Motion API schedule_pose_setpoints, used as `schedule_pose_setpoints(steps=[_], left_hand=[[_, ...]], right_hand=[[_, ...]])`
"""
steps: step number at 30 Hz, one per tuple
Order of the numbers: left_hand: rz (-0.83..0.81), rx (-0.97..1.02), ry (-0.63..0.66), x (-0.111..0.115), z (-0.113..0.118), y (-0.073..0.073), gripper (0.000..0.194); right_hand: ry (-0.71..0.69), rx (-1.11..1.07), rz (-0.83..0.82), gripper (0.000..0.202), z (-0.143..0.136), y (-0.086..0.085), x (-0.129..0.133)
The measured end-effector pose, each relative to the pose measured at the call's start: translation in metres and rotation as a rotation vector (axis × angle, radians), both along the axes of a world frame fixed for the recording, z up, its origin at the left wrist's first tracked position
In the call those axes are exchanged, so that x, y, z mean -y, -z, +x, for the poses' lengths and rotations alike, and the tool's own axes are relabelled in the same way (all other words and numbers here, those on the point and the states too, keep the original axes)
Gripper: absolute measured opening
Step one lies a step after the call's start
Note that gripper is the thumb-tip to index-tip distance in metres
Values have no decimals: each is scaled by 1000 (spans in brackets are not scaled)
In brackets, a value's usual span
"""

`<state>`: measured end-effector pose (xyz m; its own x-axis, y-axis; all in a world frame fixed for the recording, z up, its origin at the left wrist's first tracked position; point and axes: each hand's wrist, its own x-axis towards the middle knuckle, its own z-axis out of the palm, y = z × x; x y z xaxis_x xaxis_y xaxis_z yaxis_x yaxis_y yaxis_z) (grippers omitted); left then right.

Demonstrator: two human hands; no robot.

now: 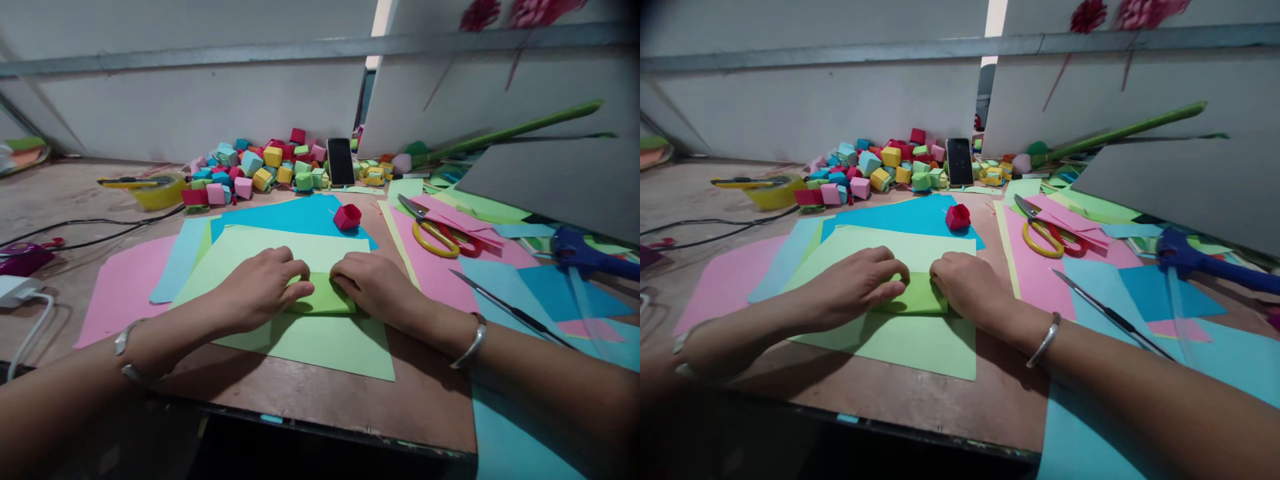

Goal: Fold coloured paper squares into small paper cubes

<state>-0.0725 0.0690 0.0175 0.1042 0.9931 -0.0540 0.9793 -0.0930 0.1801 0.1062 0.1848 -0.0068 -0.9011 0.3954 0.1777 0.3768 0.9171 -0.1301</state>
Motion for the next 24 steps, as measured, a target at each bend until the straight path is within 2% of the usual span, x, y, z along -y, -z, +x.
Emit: schedule_pose_setpoints(steps=[2,4,10,12,14,18,21,24], left_hand=[[15,-43,-48,-4,5,0,27],[3,-57,-50,-4,6,0,30],[-44,-3,48,4,-9,1,42],[-40,13,48,4,-12,3,44],[-36,12,32,3,-12,4,44],[-11,-25,11,3,-10,5,46],[-2,-29,15,3,-10,4,48],[-15,-40,11,3,-10,3,47]], right_hand=[[6,-1,6,19,0,0,0],[5,-2,1,19,0,0,0],[0,-9,-19,20,0,0,-1],[-13,11,50,20,2,-2,0],[-37,30,204,20,4,-6,3],[-172,-41,464,21,10,-15,26],[-343,-42,516,19,14,-15,48],[-417,79,506,15,19,-11,63]])
